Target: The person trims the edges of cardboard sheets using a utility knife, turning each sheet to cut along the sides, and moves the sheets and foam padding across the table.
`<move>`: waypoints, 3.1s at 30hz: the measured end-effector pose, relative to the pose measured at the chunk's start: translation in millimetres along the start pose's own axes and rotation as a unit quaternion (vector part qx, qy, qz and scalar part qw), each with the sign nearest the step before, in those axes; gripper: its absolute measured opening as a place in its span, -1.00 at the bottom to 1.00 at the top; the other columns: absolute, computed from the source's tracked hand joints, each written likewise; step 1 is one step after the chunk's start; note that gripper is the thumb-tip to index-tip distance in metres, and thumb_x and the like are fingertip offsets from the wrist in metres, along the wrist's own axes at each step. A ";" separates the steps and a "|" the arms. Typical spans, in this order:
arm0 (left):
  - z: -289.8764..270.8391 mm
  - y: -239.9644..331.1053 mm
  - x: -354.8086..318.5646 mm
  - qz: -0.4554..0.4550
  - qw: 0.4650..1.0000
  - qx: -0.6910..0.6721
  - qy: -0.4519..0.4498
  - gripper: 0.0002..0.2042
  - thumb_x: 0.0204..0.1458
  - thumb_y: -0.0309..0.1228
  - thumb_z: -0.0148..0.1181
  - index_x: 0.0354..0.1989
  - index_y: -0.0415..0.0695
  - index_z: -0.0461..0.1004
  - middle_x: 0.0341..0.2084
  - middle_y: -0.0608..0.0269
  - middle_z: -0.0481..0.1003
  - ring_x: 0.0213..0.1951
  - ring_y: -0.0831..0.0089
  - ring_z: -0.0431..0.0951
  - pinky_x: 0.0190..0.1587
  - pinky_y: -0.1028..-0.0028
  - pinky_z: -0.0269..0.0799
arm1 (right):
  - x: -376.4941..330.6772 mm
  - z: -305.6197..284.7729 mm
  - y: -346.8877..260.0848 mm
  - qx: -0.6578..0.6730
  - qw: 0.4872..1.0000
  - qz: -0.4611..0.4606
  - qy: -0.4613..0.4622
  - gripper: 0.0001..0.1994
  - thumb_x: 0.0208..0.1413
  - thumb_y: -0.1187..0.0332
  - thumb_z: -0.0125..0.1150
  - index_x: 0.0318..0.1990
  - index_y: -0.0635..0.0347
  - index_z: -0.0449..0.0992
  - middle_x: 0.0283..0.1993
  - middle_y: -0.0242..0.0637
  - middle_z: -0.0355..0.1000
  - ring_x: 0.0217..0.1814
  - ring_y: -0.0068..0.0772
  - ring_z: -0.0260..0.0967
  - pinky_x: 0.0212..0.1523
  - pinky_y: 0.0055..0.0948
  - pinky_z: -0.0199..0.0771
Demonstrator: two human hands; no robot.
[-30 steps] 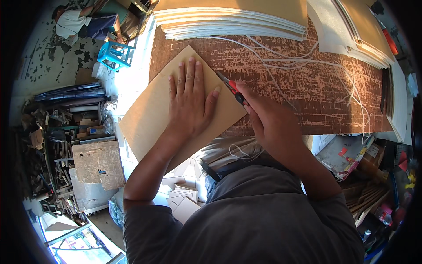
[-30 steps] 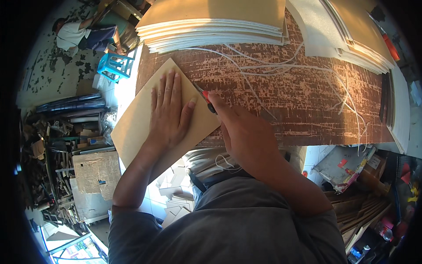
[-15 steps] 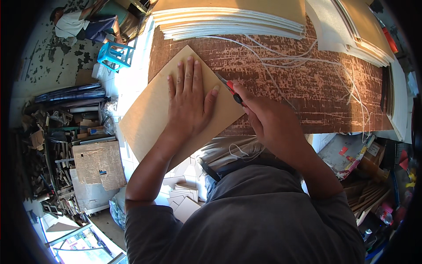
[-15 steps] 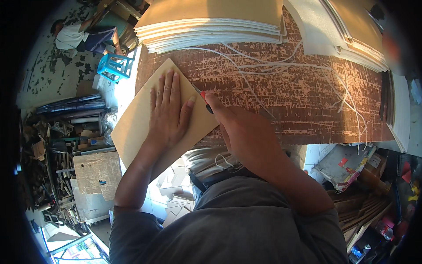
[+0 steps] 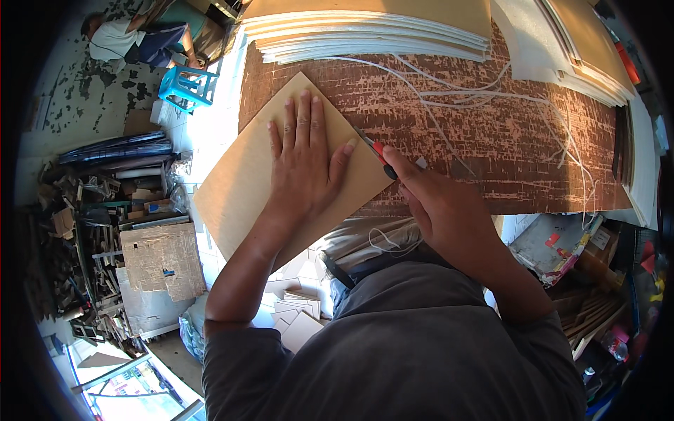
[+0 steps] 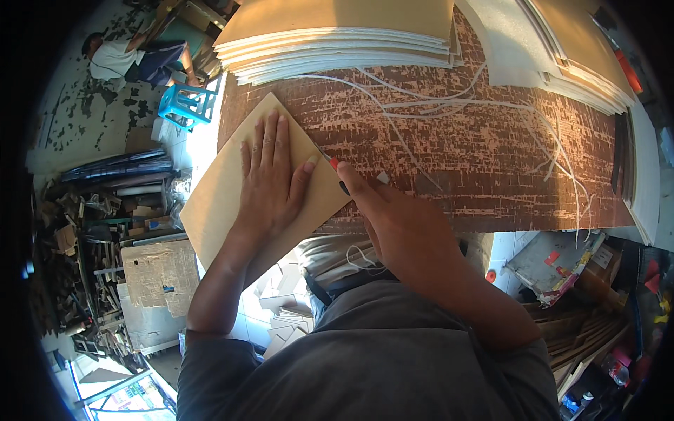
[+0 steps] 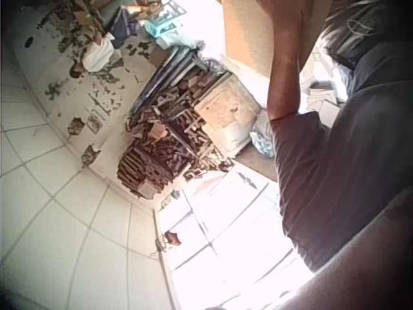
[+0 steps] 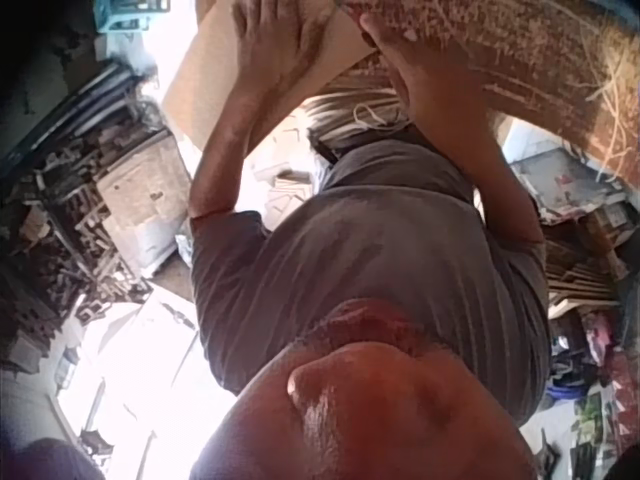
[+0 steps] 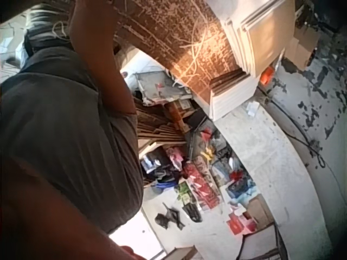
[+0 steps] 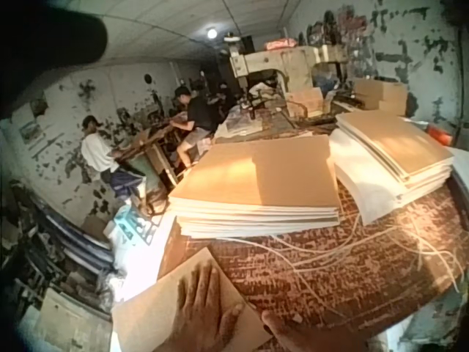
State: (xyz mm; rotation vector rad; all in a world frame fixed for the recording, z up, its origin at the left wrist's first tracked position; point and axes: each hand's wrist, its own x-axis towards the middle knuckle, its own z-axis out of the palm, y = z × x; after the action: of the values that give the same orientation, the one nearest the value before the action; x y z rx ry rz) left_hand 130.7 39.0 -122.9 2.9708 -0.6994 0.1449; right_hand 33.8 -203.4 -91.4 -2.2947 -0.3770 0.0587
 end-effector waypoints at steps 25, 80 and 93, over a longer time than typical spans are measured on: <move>-18.6 6.7 2.7 0.011 0.997 0.018 -0.072 0.27 0.13 0.47 0.03 0.56 -0.52 -0.28 0.58 -0.41 -0.24 0.61 -0.26 -0.43 0.55 -0.25 -0.53 | -33.0 -11.3 -3.5 -0.055 0.998 -0.001 -0.042 -0.26 0.28 0.45 0.14 0.61 0.00 0.06 -0.18 -0.15 0.50 -0.36 -0.06 0.56 -0.35 -0.10 0.62; -9.3 4.8 -3.6 0.028 0.991 -0.119 0.058 -0.43 0.40 -0.26 0.01 0.49 -0.34 0.21 0.52 -0.23 0.15 0.58 -0.09 0.04 0.57 -0.15 -0.23 | -63.7 -15.1 -3.9 0.062 0.996 0.054 0.046 -0.43 0.38 0.51 0.10 0.53 0.11 0.23 0.13 0.06 0.57 0.03 0.10 0.58 -0.03 -0.11 0.58; -5.1 2.5 -6.2 0.040 0.988 -0.121 0.084 -0.41 0.38 -0.26 0.03 0.48 -0.36 0.21 0.50 -0.25 0.17 0.57 -0.09 0.06 0.57 -0.16 -0.23 | -40.1 -8.4 3.5 0.087 0.993 0.041 0.067 -0.49 0.37 0.53 0.14 0.45 0.11 0.38 0.12 0.06 0.59 0.03 0.01 0.64 0.04 -0.25 0.57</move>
State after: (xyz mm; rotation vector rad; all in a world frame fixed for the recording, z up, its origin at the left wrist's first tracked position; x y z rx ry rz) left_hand 123.7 40.0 -118.4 2.6647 -0.7541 0.2911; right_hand -2.3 -223.2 -91.2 -2.1275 -0.1987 -0.0213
